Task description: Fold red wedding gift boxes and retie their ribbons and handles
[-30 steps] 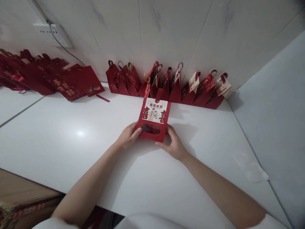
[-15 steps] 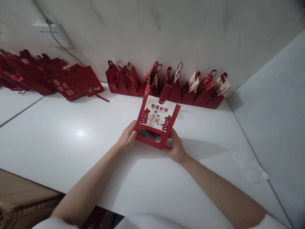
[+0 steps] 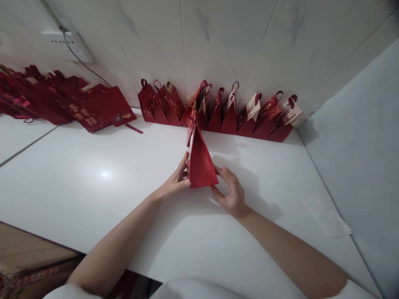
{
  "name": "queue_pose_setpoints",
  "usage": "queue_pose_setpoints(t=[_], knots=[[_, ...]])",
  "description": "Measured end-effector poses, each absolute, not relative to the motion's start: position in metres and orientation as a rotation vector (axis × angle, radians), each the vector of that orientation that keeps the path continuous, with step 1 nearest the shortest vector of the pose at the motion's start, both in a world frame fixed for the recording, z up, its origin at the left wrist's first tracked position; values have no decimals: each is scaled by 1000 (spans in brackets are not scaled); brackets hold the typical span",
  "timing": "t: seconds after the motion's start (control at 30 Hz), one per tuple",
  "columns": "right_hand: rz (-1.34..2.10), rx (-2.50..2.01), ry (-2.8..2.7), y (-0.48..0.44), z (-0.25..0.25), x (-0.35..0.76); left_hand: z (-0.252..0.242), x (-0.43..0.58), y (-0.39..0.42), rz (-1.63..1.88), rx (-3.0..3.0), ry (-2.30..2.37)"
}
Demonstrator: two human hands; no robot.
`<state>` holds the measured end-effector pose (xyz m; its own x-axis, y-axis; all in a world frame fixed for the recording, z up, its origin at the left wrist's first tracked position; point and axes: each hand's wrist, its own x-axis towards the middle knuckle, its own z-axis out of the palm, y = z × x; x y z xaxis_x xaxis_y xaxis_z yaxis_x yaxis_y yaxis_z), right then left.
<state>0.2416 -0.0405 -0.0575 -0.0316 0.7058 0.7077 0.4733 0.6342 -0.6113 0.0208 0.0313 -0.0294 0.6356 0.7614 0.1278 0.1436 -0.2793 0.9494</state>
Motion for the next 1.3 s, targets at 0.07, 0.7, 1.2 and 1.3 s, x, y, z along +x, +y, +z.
queue_pose_setpoints(t=[0.07,0.7,1.2,1.3], knots=[[157,-981,-1725,-40,-57,242,-27,18,32,684,1645,647],[226,-1080,-1778,-33,-60,243,-23,25,22,765,1225,520],[351,-1047,-1740,-34,-52,242,-27,21,28,761,1399,530],[426,-1081,-1723,-34,-53,242,-26,20,29,745,1450,529]])
